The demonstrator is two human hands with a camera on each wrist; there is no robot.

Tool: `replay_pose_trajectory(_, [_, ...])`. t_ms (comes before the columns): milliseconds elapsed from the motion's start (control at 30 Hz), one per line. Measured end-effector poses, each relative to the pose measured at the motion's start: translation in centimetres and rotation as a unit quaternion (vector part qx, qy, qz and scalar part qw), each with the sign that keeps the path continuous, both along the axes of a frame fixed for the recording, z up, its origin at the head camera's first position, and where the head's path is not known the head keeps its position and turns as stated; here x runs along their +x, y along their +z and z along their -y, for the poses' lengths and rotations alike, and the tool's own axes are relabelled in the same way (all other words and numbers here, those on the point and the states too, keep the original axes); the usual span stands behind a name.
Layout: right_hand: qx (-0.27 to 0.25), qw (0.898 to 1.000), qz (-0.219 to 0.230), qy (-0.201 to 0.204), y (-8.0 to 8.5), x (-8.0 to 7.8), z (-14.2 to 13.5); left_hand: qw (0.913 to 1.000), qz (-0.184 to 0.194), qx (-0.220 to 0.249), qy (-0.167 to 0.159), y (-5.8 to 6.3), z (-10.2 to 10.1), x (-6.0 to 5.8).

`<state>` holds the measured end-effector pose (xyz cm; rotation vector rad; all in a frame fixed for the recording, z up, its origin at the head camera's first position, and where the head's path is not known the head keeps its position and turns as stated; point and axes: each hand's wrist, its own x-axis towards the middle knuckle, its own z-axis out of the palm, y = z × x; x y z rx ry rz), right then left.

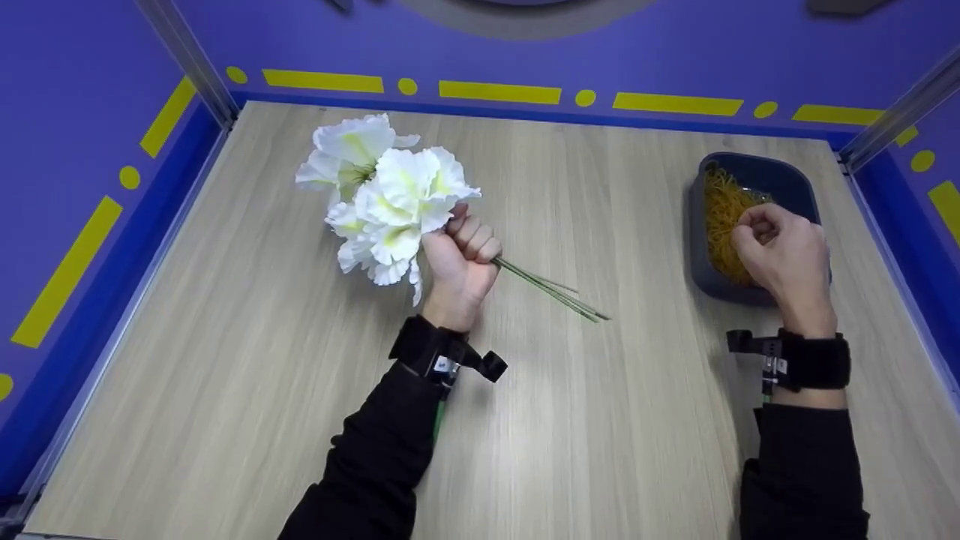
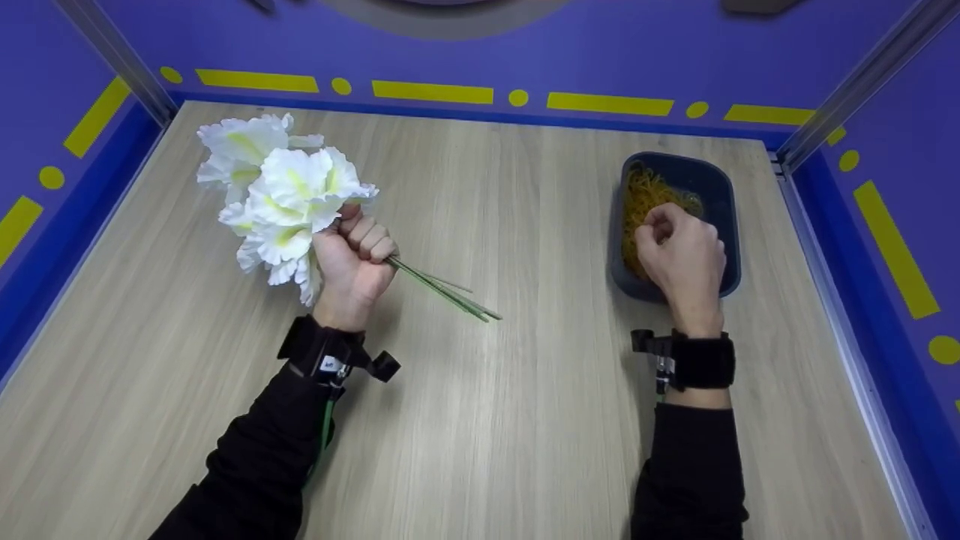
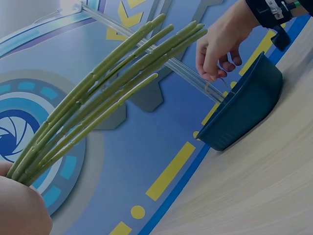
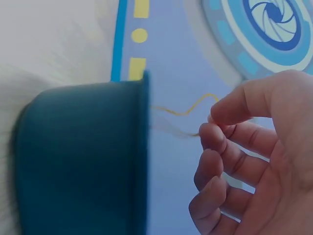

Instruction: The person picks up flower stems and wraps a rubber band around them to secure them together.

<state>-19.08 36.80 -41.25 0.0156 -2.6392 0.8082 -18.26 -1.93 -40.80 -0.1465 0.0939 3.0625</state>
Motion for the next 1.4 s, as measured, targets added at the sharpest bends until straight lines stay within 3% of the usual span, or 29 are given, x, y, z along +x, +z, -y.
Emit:
replay_pose_trajectory(200, [-0.047,0.999,-0.005,0.019,1.5,0.8,1.1,1.0,0.001,0.004,-0.004,0.0,0.0,0.0])
replay_pose_trajectory(500, [-0.104,0.989,0.0,0.11,3.6,2.2,3.0,0.9999,0.002,0.012,-0.008,0.1,0.1,0.0])
replay_pose_trajectory(867, [-0.058,0.988,-0.068,0.128,4.5,3.1,4.3,1.0,0.006,0.006,-0.005,0.1,0.0,0.0])
replay_pose_trajectory(1067, [-0.038,0.979,-0.088,0.182,4.4,3.3,5.2,1.0,0.004,0.005,-0.004,0.1,0.0,0.0])
replay_pose_trajectory(1400, [0.011,0.958,-0.08,0.274,4.7,4.5,7.4,0.9999,0.008,-0.005,0.004,0.1,-0.1,0.0])
